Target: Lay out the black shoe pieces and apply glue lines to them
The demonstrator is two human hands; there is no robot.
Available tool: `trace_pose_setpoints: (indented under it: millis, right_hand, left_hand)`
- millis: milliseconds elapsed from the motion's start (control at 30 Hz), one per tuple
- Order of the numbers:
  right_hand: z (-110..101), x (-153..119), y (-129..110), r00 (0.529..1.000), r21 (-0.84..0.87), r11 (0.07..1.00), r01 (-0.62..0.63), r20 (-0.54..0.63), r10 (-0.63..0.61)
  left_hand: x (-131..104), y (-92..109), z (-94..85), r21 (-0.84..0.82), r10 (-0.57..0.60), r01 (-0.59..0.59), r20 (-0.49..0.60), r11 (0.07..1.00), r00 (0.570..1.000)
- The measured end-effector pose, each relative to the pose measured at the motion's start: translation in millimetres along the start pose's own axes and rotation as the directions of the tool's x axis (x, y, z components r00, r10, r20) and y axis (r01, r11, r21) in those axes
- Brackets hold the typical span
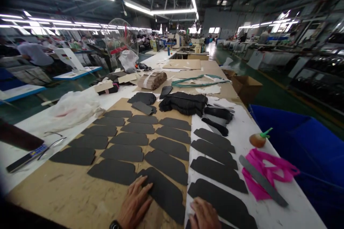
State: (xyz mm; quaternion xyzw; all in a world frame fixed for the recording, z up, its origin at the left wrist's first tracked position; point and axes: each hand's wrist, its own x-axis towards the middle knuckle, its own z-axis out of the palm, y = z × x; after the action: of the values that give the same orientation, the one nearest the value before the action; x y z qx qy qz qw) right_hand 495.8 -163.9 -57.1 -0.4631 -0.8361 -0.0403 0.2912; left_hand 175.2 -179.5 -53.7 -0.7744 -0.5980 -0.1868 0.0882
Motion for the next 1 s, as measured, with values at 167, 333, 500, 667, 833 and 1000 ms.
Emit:
trace_pose_setpoints:
  millis: [167, 333, 500, 667, 833, 1000]
  right_hand:
    - [37, 25, -50, 0.953, -0.017, 0.999, 0.046, 0.302, -0.039]
    - [49, 23, -60, 0.911, -0.105, 0.992, -0.072, 0.398, 0.108]
    - [49, 30, -63, 0.876, -0.143, 0.98, -0.14, 0.443, 0.19]
    - [37, 43, -55, 0.799, -0.064, 0.99, -0.129, 0.584, 0.142]
    - [26, 54, -61, 0.712, -0.059, 0.96, -0.272, 0.659, 0.242]
    - [18, 63, -64, 0.673, -0.021, 0.935, -0.353, 0.689, 0.27]
  left_hand:
    - [2, -8, 13.7, -0.008, 0.032, -0.031, 0.063, 0.999, 0.997]
    - [2, -10, 12.7, -0.01, 0.02, -0.019, 0.103, 1.0, 0.994]
    - [2, -12, 15.0, -0.029, -0.007, 0.01, 0.113, 1.0, 0.994]
    - [5, -15, 17.7, -0.03, -0.02, 0.023, 0.091, 0.999, 0.996]
    - [6, -20, 21.9, -0.037, -0.013, 0.016, 0.066, 0.999, 0.998]
    - [11, -16, 17.8, -0.073, -0.046, 0.049, 0.042, 0.996, 0.998]
